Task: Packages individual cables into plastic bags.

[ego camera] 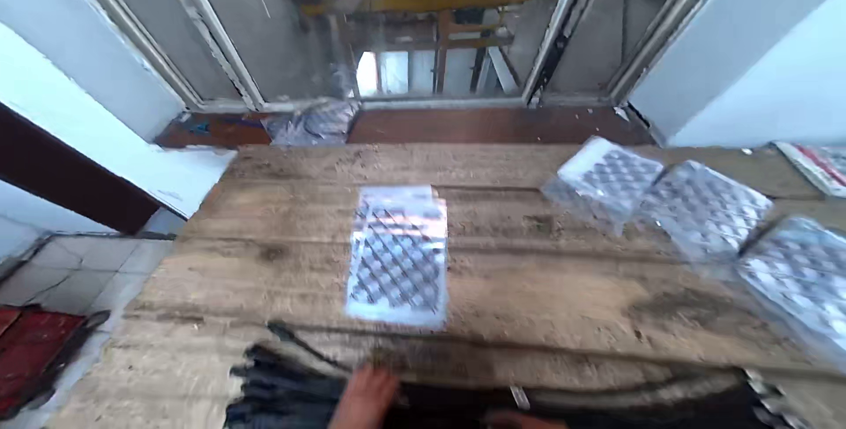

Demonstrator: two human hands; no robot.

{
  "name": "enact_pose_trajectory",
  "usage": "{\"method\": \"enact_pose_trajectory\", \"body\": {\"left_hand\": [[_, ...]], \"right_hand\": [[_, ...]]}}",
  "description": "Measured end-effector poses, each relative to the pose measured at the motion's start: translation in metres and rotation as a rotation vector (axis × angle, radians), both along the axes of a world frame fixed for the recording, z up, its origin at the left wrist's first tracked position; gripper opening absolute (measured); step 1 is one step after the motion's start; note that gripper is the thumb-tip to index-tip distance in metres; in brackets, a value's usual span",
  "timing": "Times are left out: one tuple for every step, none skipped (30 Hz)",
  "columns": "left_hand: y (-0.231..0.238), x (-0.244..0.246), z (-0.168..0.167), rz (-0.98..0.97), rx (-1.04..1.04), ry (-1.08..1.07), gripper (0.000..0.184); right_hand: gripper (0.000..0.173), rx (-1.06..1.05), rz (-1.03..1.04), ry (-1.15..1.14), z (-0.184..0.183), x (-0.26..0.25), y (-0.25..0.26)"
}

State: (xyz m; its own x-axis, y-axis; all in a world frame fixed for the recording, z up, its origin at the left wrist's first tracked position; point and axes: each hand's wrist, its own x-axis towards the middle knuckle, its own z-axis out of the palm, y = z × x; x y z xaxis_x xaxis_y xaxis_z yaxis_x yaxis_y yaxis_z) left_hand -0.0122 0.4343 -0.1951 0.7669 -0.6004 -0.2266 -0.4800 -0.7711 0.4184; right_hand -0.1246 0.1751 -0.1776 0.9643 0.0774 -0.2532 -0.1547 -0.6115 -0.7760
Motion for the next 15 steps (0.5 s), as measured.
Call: {"method": "enact_pose_trajectory", "body": {"left_hand": [[-0.007, 0.008, 0.015, -0.003, 0.079, 0.091, 0.037], [-0.014, 0.013, 0.027, -0.021, 0.146, 0.193, 0.04], [-0.019, 0.016, 0.033, -0.057, 0.187, 0.239, 0.041], [-0.023, 0.015, 0.041, -0.073, 0.195, 0.275, 0.039], [-0.021, 0.01, 0.042, -0.07, 0.153, 0.254, 0.034], [-0.012, 0.005, 0.032, -0.059, 0.048, 0.132, 0.027], [-0.001, 0.0, 0.02, -0.059, -0.074, -0.018, 0.019], [0.007, -0.004, 0.018, -0.071, -0.179, -0.111, 0.015], [0.011, -0.01, 0.023, -0.097, -0.266, -0.164, 0.016], [0.014, -0.017, 0.031, -0.129, -0.321, -0.206, 0.024], [0.016, -0.024, 0.039, -0.158, -0.349, -0.245, 0.034], [0.017, -0.029, 0.044, -0.175, -0.372, -0.289, 0.039], [0.02, -0.032, 0.044, -0.173, -0.397, -0.325, 0.04], [0.023, -0.035, 0.041, -0.16, -0.411, -0.35, 0.039], [0.026, -0.036, 0.036, -0.147, -0.417, -0.365, 0.038]], "right_hand": [[0.026, -0.037, -0.036, -0.037, 0.002, -0.011, -0.001], [0.024, -0.053, -0.06, -0.054, 0.0, -0.021, 0.0], [0.024, -0.049, -0.065, -0.044, -0.004, -0.029, 0.0], [0.026, -0.015, -0.055, 0.0, -0.009, -0.038, 0.0], [0.028, 0.054, -0.05, 0.073, -0.012, -0.049, 0.0], [0.029, 0.162, -0.062, 0.162, -0.016, -0.059, -0.003], [0.031, 0.314, -0.109, 0.239, -0.022, -0.071, -0.006], [0.035, 0.512, -0.194, 0.278, -0.028, -0.083, -0.01], [0.044, 0.731, -0.299, 0.266, -0.032, -0.093, -0.018], [0.057, 0.903, -0.413, 0.206, -0.033, -0.101, -0.028], [0.066, 1.03, -0.526, 0.107, -0.029, -0.104, -0.042], [0.06, 1.111, -0.66, -0.013, -0.023, -0.103, -0.058], [0.05, 1.145, -0.837, -0.102, -0.015, -0.101, -0.074], [0.043, 1.143, -1.044, -0.155, -0.007, -0.098, -0.088], [0.035, 1.121, -1.201, -0.193, -0.001, -0.096, -0.096]]}}
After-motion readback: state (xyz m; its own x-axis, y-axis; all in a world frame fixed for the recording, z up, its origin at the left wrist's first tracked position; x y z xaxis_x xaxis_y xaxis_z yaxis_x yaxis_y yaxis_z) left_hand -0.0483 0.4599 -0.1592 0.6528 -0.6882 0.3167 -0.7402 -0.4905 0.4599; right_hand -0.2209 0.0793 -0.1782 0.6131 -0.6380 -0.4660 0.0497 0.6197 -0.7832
